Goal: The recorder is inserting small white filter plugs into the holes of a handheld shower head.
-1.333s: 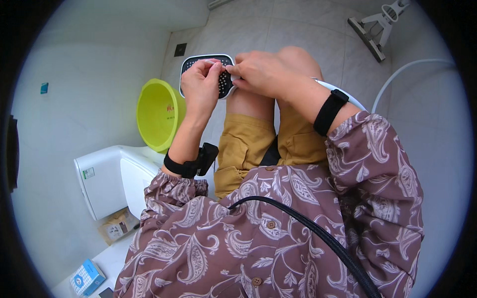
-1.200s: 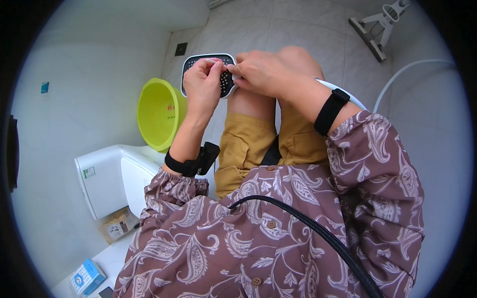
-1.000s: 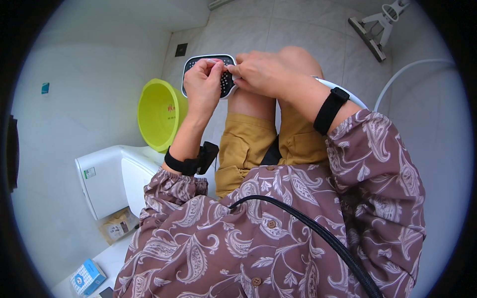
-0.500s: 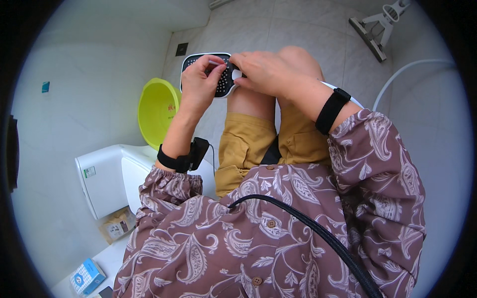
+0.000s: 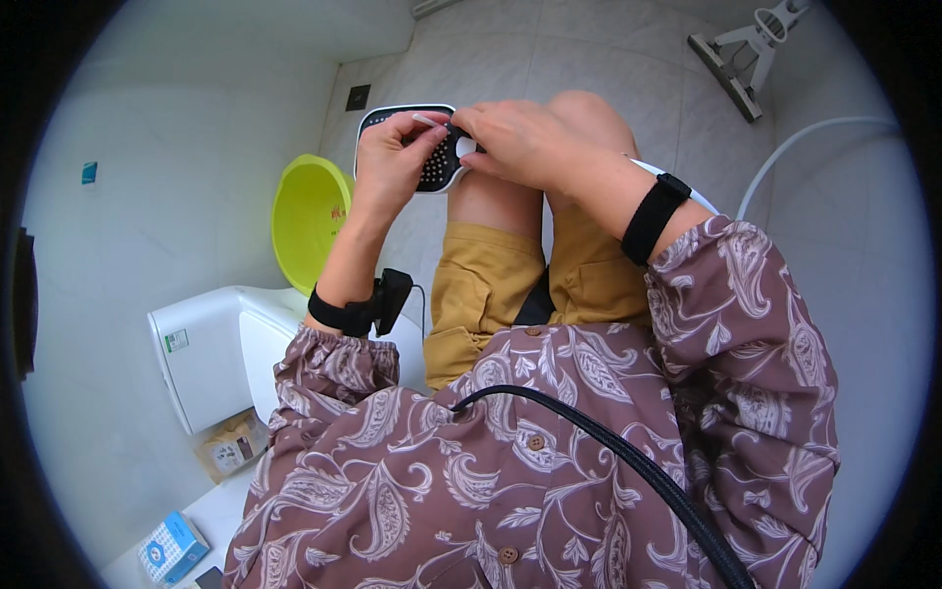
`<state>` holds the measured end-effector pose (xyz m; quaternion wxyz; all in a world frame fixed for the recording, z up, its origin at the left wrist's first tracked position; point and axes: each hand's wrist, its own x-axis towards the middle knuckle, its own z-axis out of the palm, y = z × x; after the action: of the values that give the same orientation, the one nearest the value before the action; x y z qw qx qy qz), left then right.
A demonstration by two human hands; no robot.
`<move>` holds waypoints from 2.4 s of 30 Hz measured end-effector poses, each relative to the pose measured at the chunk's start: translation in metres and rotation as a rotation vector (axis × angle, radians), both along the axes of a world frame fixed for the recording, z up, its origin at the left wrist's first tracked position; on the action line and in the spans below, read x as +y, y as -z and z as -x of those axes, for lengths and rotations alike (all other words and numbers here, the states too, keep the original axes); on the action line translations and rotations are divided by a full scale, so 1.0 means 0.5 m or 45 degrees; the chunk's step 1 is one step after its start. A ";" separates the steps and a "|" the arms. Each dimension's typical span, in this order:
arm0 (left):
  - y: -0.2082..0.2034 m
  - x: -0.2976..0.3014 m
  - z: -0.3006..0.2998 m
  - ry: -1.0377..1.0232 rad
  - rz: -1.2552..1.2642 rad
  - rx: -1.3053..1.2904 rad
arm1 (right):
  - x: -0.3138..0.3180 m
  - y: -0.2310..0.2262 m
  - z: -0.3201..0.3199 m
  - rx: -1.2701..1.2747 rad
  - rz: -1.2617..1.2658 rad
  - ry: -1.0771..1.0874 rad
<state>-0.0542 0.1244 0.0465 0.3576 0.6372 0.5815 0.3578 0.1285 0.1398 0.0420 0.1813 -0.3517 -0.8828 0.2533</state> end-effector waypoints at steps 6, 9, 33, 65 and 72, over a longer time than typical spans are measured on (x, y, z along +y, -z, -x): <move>-0.002 -0.001 -0.008 0.049 -0.188 0.321 | 0.002 0.006 -0.002 -0.002 -0.002 0.004; -0.008 -0.003 -0.015 0.058 -0.242 0.406 | 0.001 0.006 0.000 0.003 0.015 0.003; -0.018 0.009 0.004 0.041 -0.026 0.279 | 0.003 0.003 -0.001 -0.014 0.008 0.000; -0.008 0.000 0.012 -0.067 0.068 0.078 | 0.002 -0.003 -0.002 -0.032 0.027 0.003; -0.008 -0.014 0.019 -0.057 0.065 -0.061 | 0.000 0.004 0.002 -0.005 0.005 0.005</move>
<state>-0.0636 0.1172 0.0503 0.3793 0.6061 0.5958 0.3659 0.1276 0.1398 0.0401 0.1795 -0.3545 -0.8818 0.2541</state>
